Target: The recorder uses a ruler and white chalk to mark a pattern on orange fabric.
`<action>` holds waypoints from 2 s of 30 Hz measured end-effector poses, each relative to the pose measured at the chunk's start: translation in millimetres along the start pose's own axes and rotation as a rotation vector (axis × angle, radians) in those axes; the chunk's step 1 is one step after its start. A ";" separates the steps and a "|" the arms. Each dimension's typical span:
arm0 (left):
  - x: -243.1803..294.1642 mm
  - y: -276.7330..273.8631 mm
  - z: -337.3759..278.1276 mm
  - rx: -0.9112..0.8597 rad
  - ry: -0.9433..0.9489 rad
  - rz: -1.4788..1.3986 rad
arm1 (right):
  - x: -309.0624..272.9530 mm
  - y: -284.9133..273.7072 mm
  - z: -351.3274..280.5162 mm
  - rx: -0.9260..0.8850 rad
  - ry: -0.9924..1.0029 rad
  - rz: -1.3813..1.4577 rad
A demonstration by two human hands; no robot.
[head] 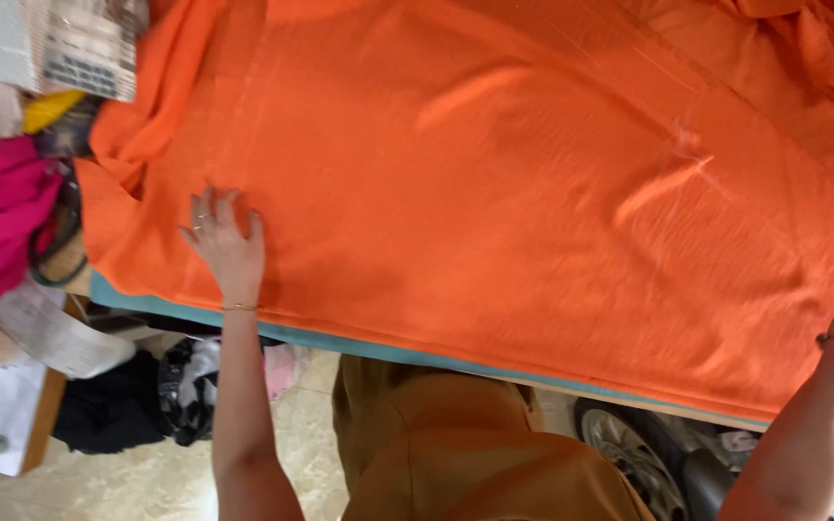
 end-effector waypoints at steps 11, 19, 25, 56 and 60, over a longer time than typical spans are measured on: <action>0.2 17.5 57.5 -0.104 0.105 -0.183 | -472.9 118.8 0.3 -0.092 -0.486 0.174; -9.9 20.4 83.5 -0.200 0.161 -0.334 | -619.2 248.5 -20.4 -0.096 -0.606 0.321; -21.7 25.5 106.9 -0.229 0.158 -0.420 | -649.7 289.6 -14.6 -0.081 -0.659 0.314; 38.3 211.3 258.4 -0.159 0.020 -0.426 | -676.3 328.2 -29.8 -0.326 -0.497 0.205; 37.2 202.8 264.6 -0.172 -0.043 -0.502 | -694.8 322.3 -41.2 -0.329 -0.548 0.180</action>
Point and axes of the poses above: each hand's wrist, its own z-axis towards the middle knuckle, its own y-axis out of the palm, x = y × z, the point moved 4 cm from there along z, towards the middle knuckle, and after that the axes turned 12 degrees about x, right-handed, at the moved point
